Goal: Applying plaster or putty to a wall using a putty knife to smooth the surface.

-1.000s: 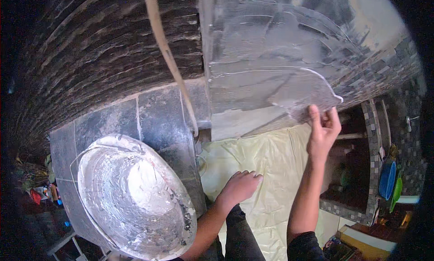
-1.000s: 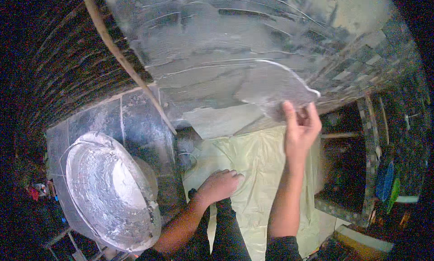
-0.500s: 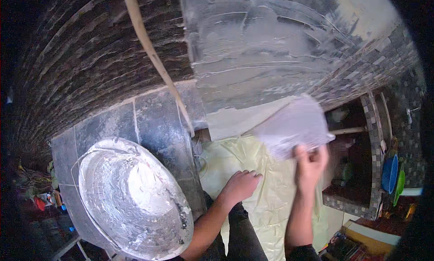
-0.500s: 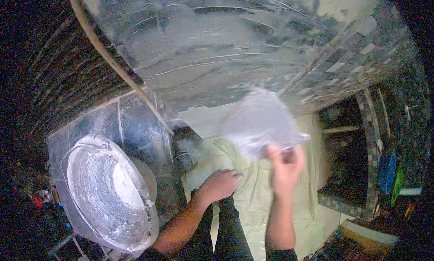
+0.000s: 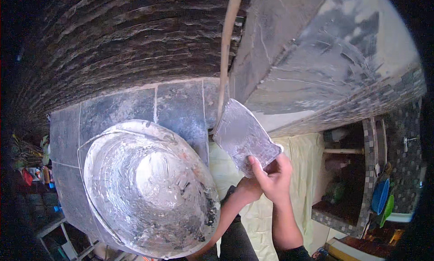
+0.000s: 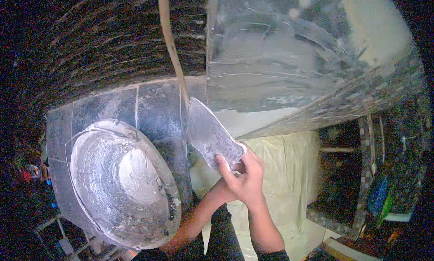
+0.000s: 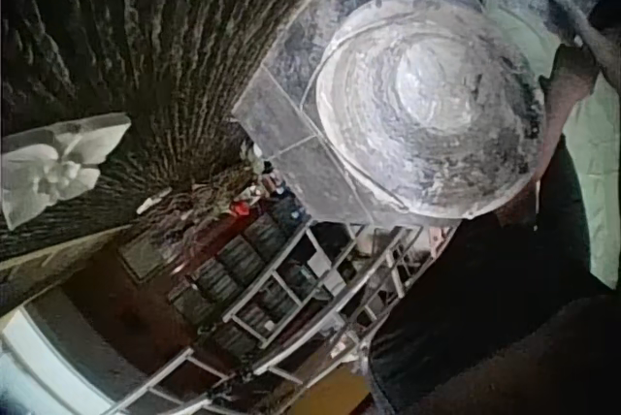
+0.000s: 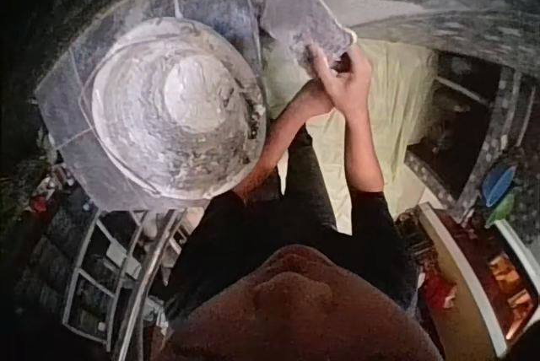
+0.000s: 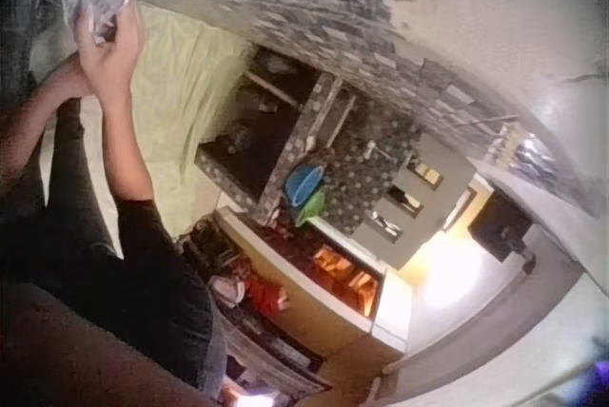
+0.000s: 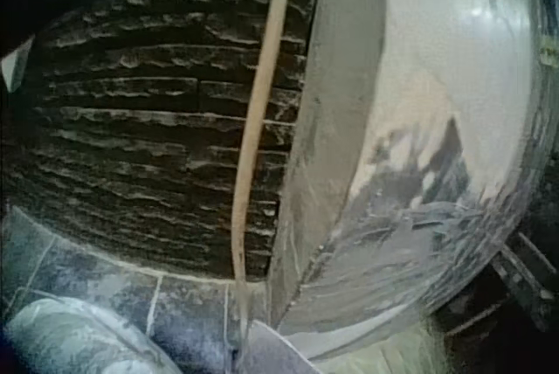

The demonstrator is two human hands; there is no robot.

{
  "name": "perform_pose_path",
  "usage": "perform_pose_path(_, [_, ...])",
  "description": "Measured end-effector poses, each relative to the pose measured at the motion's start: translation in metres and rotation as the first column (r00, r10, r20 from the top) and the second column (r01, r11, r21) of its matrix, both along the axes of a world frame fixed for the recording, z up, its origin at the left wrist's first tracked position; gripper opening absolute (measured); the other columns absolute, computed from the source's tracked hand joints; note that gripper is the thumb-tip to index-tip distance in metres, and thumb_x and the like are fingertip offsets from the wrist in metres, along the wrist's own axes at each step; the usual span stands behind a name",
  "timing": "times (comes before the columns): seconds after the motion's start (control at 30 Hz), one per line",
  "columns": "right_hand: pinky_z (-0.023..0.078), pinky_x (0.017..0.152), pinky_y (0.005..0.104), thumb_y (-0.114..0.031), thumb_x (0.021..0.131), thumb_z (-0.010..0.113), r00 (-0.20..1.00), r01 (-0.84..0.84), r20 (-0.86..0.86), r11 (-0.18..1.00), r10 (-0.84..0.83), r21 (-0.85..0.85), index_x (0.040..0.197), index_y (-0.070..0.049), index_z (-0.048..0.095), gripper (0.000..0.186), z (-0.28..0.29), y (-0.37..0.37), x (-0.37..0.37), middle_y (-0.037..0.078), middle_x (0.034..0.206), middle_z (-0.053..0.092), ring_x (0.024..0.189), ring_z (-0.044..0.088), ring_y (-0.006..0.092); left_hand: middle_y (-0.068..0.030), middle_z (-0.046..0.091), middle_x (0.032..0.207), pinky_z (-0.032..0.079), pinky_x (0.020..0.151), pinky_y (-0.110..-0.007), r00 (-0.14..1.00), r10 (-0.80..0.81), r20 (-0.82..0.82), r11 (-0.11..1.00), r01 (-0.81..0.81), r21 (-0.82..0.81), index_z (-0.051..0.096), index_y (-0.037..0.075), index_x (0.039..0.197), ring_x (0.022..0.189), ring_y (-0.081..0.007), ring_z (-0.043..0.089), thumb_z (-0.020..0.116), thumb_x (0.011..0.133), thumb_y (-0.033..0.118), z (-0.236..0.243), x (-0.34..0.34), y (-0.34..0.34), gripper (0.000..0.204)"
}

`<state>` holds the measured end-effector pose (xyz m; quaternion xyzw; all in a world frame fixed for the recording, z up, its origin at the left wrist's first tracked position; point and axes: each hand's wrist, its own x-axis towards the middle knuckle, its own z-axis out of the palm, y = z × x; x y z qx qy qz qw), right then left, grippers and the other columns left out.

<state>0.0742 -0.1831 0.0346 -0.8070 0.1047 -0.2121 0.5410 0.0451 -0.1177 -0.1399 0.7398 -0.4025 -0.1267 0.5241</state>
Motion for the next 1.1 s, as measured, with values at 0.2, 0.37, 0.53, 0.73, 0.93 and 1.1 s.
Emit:
perform_pose_path(0.2, [0.048, 0.079, 0.0267, -0.001, 0.082, 0.074, 0.997, 0.055, -0.060, 0.997, -0.052, 0.055, 0.110, 0.006, 0.060, 0.032, 0.010, 0.006, 0.000, 0.007, 0.098, 0.065, 0.089, 0.061, 0.0121, -0.0174, 0.064, 0.107, 0.053, 0.078, -0.048, 1.000, -0.018, 0.000, 1.000, 0.018, 0.004, 0.055, 0.005, 0.110, 0.098, -0.0388, 0.063, 0.056, 0.081, 0.006, 0.002, 0.001, -0.008, 0.028])
perform_pose_path(0.37, [0.048, 0.083, 0.0279, 0.000, 0.083, 0.073, 0.992, 0.125, 0.003, 0.987, -0.126, 0.097, 0.112, 0.006, 0.059, 0.032, 0.017, 0.033, -0.002, 0.009, 0.103, 0.064, 0.093, 0.061, 0.0136, -0.0170, 0.064, 0.106, 0.053, 0.078, -0.048, 0.999, -0.039, -0.005, 0.999, 0.039, 0.032, 0.056, 0.005, 0.109, 0.098, -0.0384, 0.063, 0.056, 0.081, 0.006, -0.001, -0.003, -0.010, 0.028])
perform_pose_path(0.53, [0.048, 0.082, 0.0285, 0.000, 0.083, 0.072, 0.973, 0.208, 0.082, 0.976, -0.214, 0.069, 0.111, 0.005, 0.059, 0.031, 0.021, 0.047, 0.000, 0.010, 0.102, 0.064, 0.094, 0.061, 0.0150, -0.0167, 0.064, 0.106, 0.053, 0.078, -0.048, 0.998, -0.070, -0.002, 0.996, 0.070, 0.053, 0.056, 0.006, 0.109, 0.098, -0.0380, 0.064, 0.056, 0.081, 0.006, -0.002, -0.004, -0.015, 0.028])
perform_pose_path(0.73, [0.048, 0.083, 0.0290, 0.001, 0.083, 0.071, 0.969, 0.215, 0.117, 0.976, -0.217, 0.035, 0.112, 0.006, 0.058, 0.032, 0.021, 0.054, -0.002, 0.011, 0.103, 0.064, 0.093, 0.061, 0.0156, -0.0162, 0.064, 0.106, 0.053, 0.079, -0.048, 0.995, -0.099, -0.002, 0.991, 0.099, 0.092, 0.056, 0.006, 0.109, 0.098, -0.0374, 0.064, 0.056, 0.082, 0.007, -0.007, -0.007, -0.014, 0.027])
perform_pose_path(0.93, [0.047, 0.087, 0.0305, 0.002, 0.083, 0.070, 0.964, 0.204, 0.159, 0.975, -0.215, 0.085, 0.116, 0.007, 0.055, 0.036, 0.027, 0.054, 0.000, 0.013, 0.108, 0.063, 0.098, 0.061, 0.0173, -0.0158, 0.064, 0.106, 0.053, 0.079, -0.047, 0.991, -0.130, -0.005, 0.983, 0.130, 0.132, 0.057, 0.006, 0.108, 0.098, -0.0369, 0.064, 0.056, 0.082, 0.007, -0.012, -0.012, -0.014, 0.027])
perform_pose_path(1.1, [0.047, 0.089, 0.0307, 0.003, 0.084, 0.069, 0.969, 0.188, 0.149, 0.979, -0.199, 0.085, 0.117, 0.007, 0.054, 0.037, 0.032, 0.053, 0.002, 0.014, 0.110, 0.062, 0.101, 0.060, 0.0178, -0.0155, 0.064, 0.106, 0.053, 0.079, -0.047, 0.988, -0.154, -0.006, 0.974, 0.153, 0.165, 0.057, 0.006, 0.108, 0.098, -0.0365, 0.064, 0.056, 0.082, 0.007, -0.016, -0.014, -0.014, 0.026])
